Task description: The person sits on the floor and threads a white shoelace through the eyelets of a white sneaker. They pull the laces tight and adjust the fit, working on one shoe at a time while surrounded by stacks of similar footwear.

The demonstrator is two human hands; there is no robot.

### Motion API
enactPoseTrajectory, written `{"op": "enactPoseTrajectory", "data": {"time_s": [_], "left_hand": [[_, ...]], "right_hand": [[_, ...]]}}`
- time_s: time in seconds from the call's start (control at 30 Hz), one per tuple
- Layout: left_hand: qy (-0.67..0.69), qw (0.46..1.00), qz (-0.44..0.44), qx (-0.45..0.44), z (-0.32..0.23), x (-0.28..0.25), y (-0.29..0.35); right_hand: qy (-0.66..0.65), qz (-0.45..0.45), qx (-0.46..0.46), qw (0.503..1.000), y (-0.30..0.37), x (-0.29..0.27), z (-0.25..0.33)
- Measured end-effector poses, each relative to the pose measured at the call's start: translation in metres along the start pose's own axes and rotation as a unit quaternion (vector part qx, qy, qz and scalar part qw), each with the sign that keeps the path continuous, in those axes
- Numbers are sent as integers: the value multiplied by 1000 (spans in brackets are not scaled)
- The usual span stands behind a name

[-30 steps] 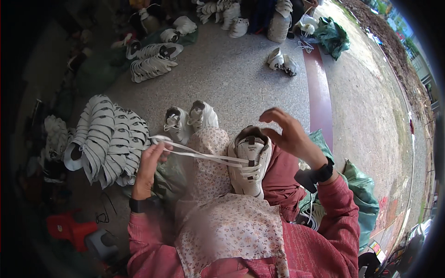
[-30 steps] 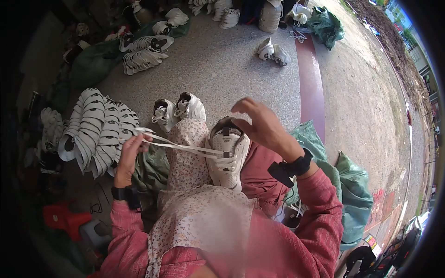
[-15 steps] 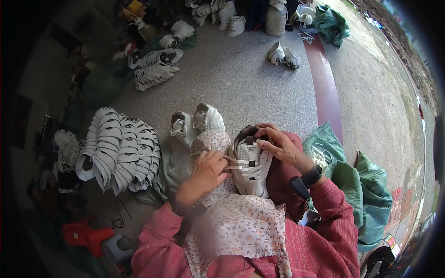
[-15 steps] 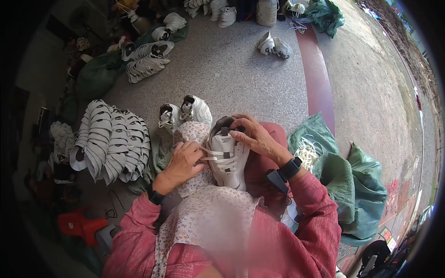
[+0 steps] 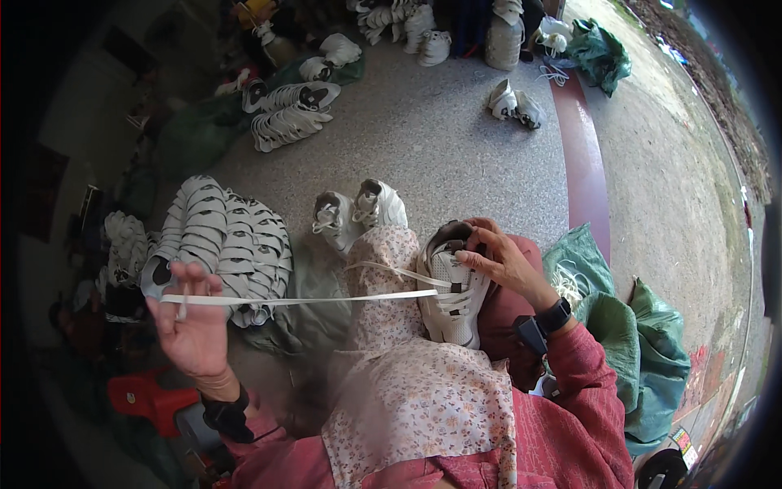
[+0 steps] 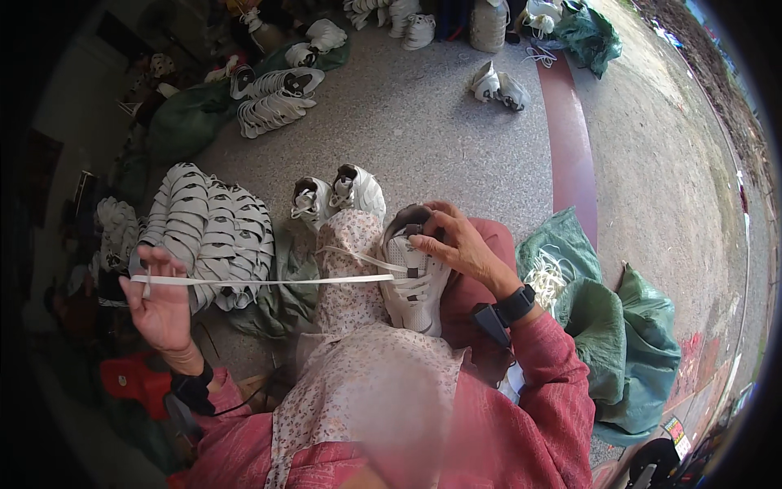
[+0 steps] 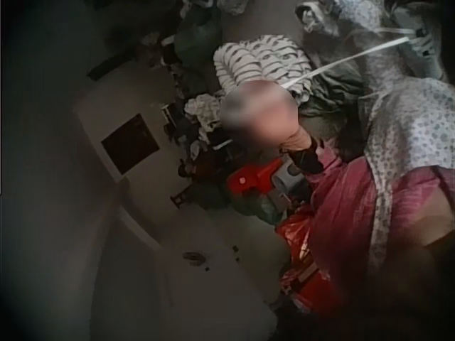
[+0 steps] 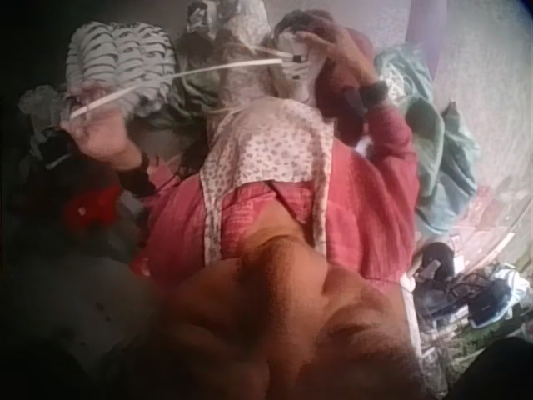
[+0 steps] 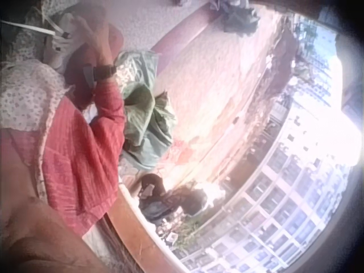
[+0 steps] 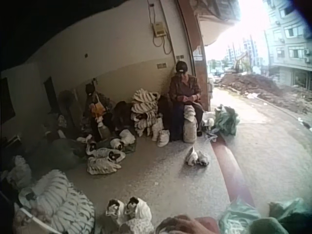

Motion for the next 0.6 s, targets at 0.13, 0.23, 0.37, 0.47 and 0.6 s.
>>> {"op": "enactPoseTrajectory", "data": {"time_s": [0.13, 0.23, 0.37, 0.47, 0.6], "left_hand": [[66, 995, -16, 78, -35, 16, 6], [152, 985, 80, 37, -29, 50, 0], [-60, 997, 19, -44, 76, 68, -1], [-408, 891, 188, -62, 178, 96, -12], [-585, 769, 231, 114, 272, 60, -13]], "right_hand": [[41, 14, -40, 998, -2, 5, -3], [85, -4, -74, 994, -1, 9, -1], [73, -54, -53, 994, -3, 18, -23], [61, -74, -57, 994, 0, 20, -19], [66, -93, -79, 990, 6, 19, -20]]}}
Point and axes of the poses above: each hand's wrist, its own y-axis away from the middle knuckle, its own x-axis out of the palm, z = x × y, the point moved 5 cm from there along -y, towards the middle knuckle, and after that the axes turned 12 degrees about -z, right-handed, at the moved point
